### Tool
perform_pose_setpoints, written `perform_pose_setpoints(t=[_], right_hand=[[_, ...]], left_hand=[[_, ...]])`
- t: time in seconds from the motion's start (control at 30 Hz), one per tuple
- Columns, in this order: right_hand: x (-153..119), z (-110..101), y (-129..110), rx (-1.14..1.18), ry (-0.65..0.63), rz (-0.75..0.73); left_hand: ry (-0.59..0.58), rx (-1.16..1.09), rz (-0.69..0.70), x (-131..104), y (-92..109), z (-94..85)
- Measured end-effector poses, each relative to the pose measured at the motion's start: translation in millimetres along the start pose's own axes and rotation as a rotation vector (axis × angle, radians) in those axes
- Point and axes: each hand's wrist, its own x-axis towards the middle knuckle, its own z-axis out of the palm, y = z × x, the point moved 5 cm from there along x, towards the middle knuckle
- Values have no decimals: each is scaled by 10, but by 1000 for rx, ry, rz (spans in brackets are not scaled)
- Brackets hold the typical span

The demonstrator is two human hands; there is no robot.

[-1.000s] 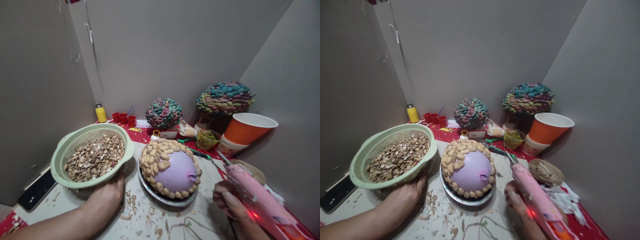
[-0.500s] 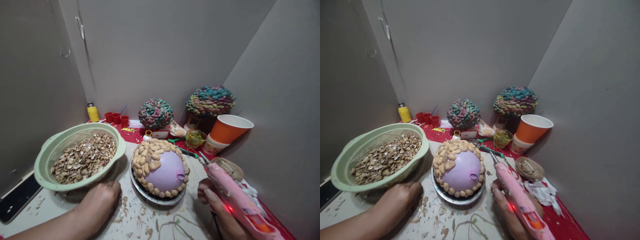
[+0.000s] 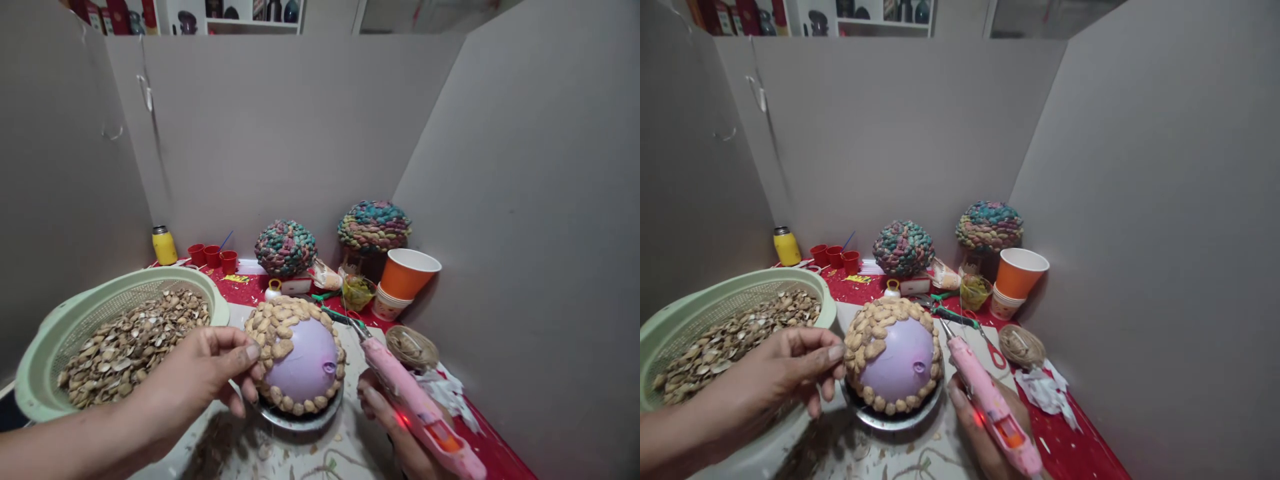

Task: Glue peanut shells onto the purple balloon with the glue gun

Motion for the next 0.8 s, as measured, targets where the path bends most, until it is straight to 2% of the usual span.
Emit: perform_pose_setpoints(t=[0.23,0.5,0.67,0.8], right_hand=[[72,33,-112,39,-92,-42],[105,83,-215,58,-227,-202],[108,60,-279,7,-180,-253],[94,75,-251,-37,-186,-272]], left_hand=[[20,18,-21,238,53,47],[59,76,0,307,19,52],[143,113,55,328,4,7],[140,179,98,336,-4,30]])
